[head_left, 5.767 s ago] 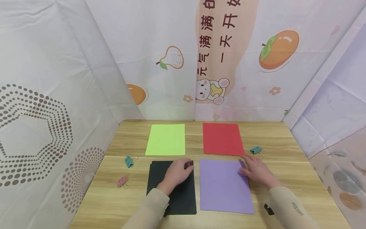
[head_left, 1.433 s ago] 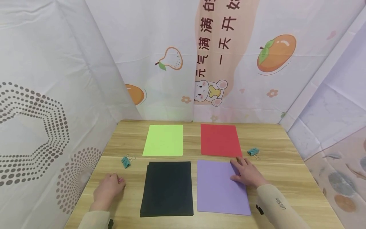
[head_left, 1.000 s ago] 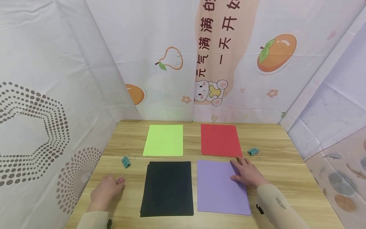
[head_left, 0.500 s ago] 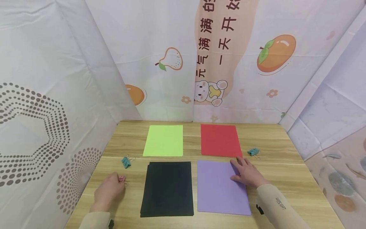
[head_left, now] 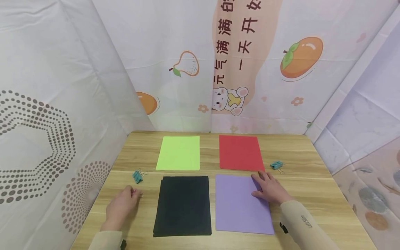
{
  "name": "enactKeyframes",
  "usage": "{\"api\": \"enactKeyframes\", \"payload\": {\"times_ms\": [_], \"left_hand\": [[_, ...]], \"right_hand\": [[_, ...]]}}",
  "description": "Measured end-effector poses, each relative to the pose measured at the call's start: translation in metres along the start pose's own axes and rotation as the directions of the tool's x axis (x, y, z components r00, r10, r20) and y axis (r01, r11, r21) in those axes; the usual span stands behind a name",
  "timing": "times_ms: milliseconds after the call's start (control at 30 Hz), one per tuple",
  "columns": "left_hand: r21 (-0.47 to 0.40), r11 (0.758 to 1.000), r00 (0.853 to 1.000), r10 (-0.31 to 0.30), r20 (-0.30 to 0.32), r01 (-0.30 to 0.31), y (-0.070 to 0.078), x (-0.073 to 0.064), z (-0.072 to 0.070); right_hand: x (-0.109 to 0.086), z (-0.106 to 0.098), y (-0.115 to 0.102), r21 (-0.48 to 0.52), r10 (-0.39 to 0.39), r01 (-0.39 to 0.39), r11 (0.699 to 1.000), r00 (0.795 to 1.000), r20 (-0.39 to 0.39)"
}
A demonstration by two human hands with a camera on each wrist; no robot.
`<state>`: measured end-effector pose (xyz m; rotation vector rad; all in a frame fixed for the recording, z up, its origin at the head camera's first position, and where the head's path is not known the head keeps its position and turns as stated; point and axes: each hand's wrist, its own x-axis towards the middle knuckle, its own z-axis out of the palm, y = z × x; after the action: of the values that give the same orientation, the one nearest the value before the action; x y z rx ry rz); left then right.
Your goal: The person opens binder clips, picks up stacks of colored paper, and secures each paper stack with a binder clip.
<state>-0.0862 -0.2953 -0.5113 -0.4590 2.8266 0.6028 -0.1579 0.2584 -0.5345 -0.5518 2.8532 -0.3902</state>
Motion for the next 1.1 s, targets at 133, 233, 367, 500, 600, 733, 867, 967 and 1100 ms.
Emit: {"api": "enactKeyframes", "payload": {"times_ms": [133, 233, 367, 500, 600, 733, 867, 967, 1100], "left_hand": [[0.012, 1.0, 0.999, 0.023, -0.026, -0.022, 0.0002, 0.0008, -0.0004], [0.015, 0.999, 0.999, 0.033, -0.032, -0.032, 0.0006, 0.0014, -0.0006], [0.016, 0.998, 0.997, 0.056, -0.046, -0.055, 0.0013, 0.0016, -0.0002], [0.008, 0.997, 0.995, 0.081, -0.06, -0.08, 0.0019, 0.0012, 0.0], [-0.004, 0.996, 0.994, 0.091, -0.066, -0.091, 0.0022, 0.0013, -0.0002], [-0.022, 0.995, 0.992, 0.093, -0.082, -0.096, 0.0027, 0.0024, -0.0006], [-0.025, 0.997, 0.994, 0.072, -0.087, -0.075, 0.0025, 0.0038, -0.0003], [-0.03, 0.998, 0.995, 0.051, -0.087, -0.054, 0.0024, 0.004, -0.001], [-0.037, 0.998, 0.996, 0.038, -0.08, -0.042, 0.0012, 0.0049, -0.0035]], "right_hand": [[0.0004, 0.001, 0.0008, -0.002, -0.002, 0.002, 1.0, 1.0, -0.002], [0.0009, 0.0016, 0.0014, -0.002, -0.004, 0.004, 1.0, 1.0, -0.005], [0.0015, 0.002, 0.0019, -0.004, -0.002, 0.002, 1.0, 1.0, -0.005], [0.002, 0.0015, 0.0019, -0.005, -0.003, 0.003, 1.0, 1.0, -0.002], [0.0019, 0.0014, 0.0018, -0.007, -0.003, 0.003, 1.0, 1.0, -0.001], [0.0018, 0.002, 0.002, -0.014, -0.004, 0.004, 1.0, 1.0, 0.0], [0.0019, 0.0028, 0.0027, -0.016, -0.005, 0.005, 1.0, 1.0, 0.0], [0.0019, 0.0029, 0.003, -0.015, -0.007, 0.007, 1.0, 1.0, -0.002], [0.0014, 0.0025, 0.0029, -0.013, -0.009, 0.009, 1.0, 1.0, -0.004]]}}
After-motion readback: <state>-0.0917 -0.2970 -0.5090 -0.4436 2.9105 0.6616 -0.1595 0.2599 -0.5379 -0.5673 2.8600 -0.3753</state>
